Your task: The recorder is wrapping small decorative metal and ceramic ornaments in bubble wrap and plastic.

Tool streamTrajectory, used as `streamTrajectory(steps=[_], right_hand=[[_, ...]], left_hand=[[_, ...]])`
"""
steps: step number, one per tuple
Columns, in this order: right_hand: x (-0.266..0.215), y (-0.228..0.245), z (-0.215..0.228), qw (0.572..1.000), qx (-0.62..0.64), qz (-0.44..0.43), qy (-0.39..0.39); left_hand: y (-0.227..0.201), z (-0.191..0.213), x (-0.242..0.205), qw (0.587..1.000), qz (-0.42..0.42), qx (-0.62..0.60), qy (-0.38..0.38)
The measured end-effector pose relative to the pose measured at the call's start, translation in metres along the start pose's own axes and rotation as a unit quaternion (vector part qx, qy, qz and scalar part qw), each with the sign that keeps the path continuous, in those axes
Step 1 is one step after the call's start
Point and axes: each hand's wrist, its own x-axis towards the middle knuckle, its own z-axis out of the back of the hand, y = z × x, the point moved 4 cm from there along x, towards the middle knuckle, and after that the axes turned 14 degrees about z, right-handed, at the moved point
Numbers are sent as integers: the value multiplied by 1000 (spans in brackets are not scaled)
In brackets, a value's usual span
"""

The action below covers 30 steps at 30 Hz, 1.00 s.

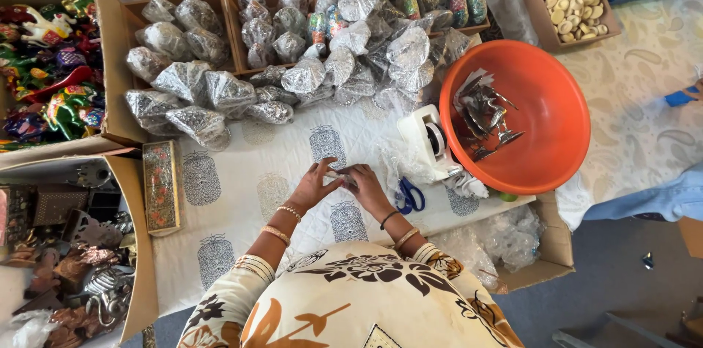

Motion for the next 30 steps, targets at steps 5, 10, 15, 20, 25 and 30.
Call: streamTrajectory(steps=[5,10,15,20,25,30], right_hand=[[-34,-65,-49,947,256,-192,-29],[-32,-53,-51,782,533,-299,-123],[-32,-53,-69,791,523,-294,-117],[-9,-16,-30,850,453,-268,-17],[7,-2,-7,838,484,-251,26],[-2,-26,-34,869,408,-258,110]], left_hand=[[-2,22,0,974,108,-199,0],[-1,21,-14,919,185,-342,61],[-2,-7,-19,874,183,-450,32],[16,-4,-25,905,122,-406,0],[2,15,-33,952,116,-283,15],[-7,25,-44,976,98,-191,31]])
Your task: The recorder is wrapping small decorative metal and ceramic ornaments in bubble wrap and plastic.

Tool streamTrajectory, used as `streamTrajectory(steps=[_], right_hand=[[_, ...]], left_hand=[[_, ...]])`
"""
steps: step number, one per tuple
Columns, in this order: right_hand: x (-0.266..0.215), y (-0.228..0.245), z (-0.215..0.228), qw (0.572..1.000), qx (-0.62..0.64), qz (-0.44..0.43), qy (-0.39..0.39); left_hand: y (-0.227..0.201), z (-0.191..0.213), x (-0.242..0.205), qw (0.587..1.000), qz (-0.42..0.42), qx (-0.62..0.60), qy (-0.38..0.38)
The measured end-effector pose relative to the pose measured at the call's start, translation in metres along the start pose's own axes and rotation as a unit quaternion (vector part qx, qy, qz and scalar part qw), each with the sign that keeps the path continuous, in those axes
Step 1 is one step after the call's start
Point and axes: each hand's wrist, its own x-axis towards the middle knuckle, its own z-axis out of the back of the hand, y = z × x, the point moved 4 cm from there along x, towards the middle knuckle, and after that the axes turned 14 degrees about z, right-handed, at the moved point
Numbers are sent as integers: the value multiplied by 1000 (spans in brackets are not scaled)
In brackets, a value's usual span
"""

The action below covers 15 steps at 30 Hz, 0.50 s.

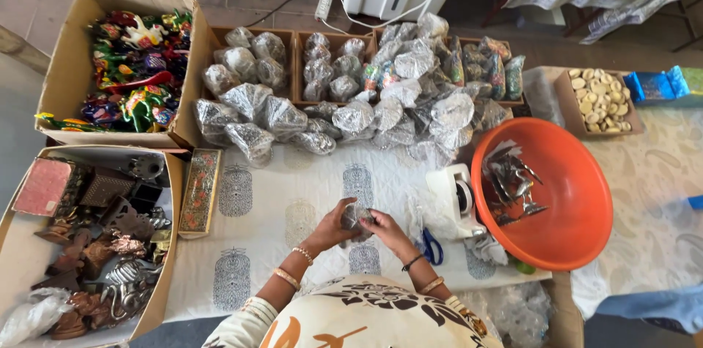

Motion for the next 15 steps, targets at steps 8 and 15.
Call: streamTrajectory(steps=[8,15], right_hand=[[15,-23,24,982,145,-13,-118],[57,-7,71,952,174,98,-232]], left_hand=[[47,71,-9,933,-18,278,-228],[69,91,-23,882,-28,382,-274]])
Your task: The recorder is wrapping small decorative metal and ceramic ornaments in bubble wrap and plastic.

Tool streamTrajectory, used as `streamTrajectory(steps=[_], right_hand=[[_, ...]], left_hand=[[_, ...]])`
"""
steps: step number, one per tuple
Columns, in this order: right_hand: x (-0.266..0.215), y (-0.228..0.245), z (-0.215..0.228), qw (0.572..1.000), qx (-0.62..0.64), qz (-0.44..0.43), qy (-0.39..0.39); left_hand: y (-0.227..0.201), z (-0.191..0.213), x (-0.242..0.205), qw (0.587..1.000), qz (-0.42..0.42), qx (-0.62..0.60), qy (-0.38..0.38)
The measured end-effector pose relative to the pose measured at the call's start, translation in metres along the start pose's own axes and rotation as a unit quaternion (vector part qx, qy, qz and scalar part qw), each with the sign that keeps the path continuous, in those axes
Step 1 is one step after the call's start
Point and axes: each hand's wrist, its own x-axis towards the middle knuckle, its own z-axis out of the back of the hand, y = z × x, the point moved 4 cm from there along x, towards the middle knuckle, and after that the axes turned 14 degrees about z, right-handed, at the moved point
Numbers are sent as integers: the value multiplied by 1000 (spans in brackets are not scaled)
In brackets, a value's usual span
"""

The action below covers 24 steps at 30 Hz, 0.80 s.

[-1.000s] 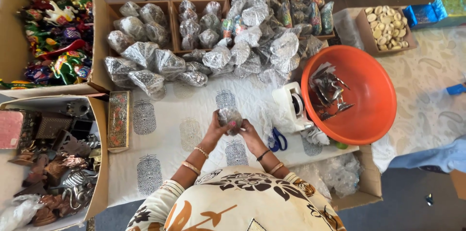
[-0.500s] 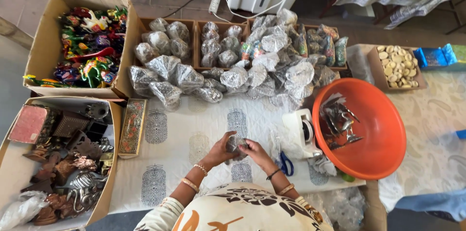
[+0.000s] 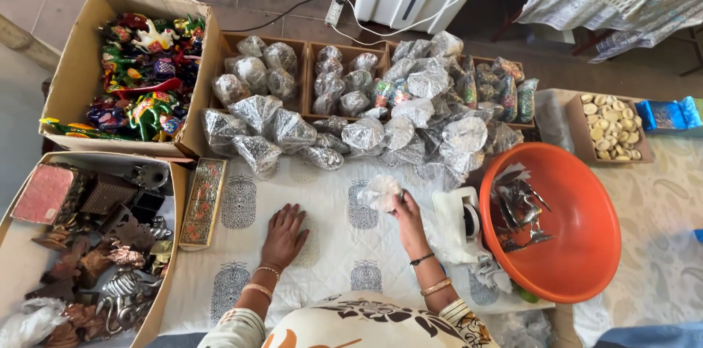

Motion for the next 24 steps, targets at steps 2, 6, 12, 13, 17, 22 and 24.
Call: streamTrajectory(steps=[2,6,12,13,17,22,24], right_hand=[[19,3,-5,999,23,28,-4],[41,72,-60,995,53,81,-23],[70,96,-98,995,41,93,-19],[72,100,-100,995,40,93,-19],[80,94,-84,990,44,131,-36],[73,86,-49,981,36,163,-95],[62,105,-51,979,18,169,-116]], left_hand=[[2,-2,1,1000,-4,2,-7],[5,-5,0,1000,-6,-11,-12],[7,-7,2,1000,-2,-17,-9],[7,-7,1,1000,-1,-17,-9],[10,-10,1,999,2,-39,-9],[11,-15,1,999,-1,-40,-12],[12,-16,3,1000,-2,-27,-15]])
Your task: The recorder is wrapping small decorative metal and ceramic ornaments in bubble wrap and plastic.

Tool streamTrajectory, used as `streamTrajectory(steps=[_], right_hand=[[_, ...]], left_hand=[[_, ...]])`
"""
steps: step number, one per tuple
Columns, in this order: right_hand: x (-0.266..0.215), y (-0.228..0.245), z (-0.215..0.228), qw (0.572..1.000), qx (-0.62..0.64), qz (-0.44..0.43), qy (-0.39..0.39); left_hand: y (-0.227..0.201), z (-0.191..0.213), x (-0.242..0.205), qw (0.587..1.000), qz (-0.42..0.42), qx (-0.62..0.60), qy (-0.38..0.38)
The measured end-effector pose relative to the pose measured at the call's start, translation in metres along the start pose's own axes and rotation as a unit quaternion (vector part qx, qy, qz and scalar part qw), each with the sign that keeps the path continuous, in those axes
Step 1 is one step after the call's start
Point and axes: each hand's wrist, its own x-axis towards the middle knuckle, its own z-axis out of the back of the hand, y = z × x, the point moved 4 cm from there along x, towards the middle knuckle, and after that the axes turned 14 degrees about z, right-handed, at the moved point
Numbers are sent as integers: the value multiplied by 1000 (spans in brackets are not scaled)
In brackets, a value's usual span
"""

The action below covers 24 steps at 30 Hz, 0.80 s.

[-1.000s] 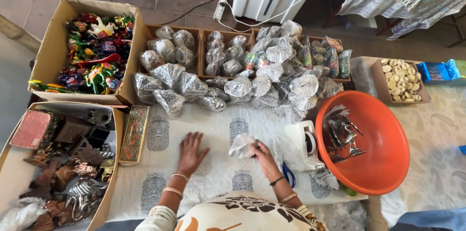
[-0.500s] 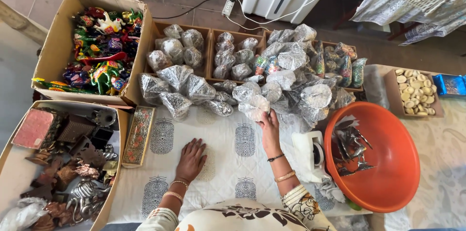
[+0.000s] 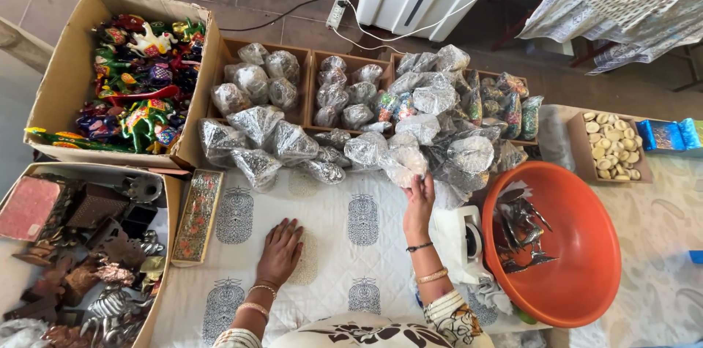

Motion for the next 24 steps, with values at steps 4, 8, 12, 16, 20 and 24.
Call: streamTrajectory(steps=[4,8,12,16,20,24], right_hand=[[-21,-21,25,1000,6,-19,-24],[-40,-40,41,1000,-7,-22,-20],[-46,-32,40,997,-50,-44,-28],[-38,-17,36,999,-46,-8,-22],[-12,6,29,996,-80,39,-27],[28,28,17,994,-45,94,-35]], left_hand=[[-1,-1,1,1000,7,8,14],[-1,-2,0,1000,15,18,18],[-1,-2,1,999,13,28,15],[-2,-1,1,999,19,31,14],[-1,-2,0,999,18,36,16],[0,-5,0,999,26,34,20]])
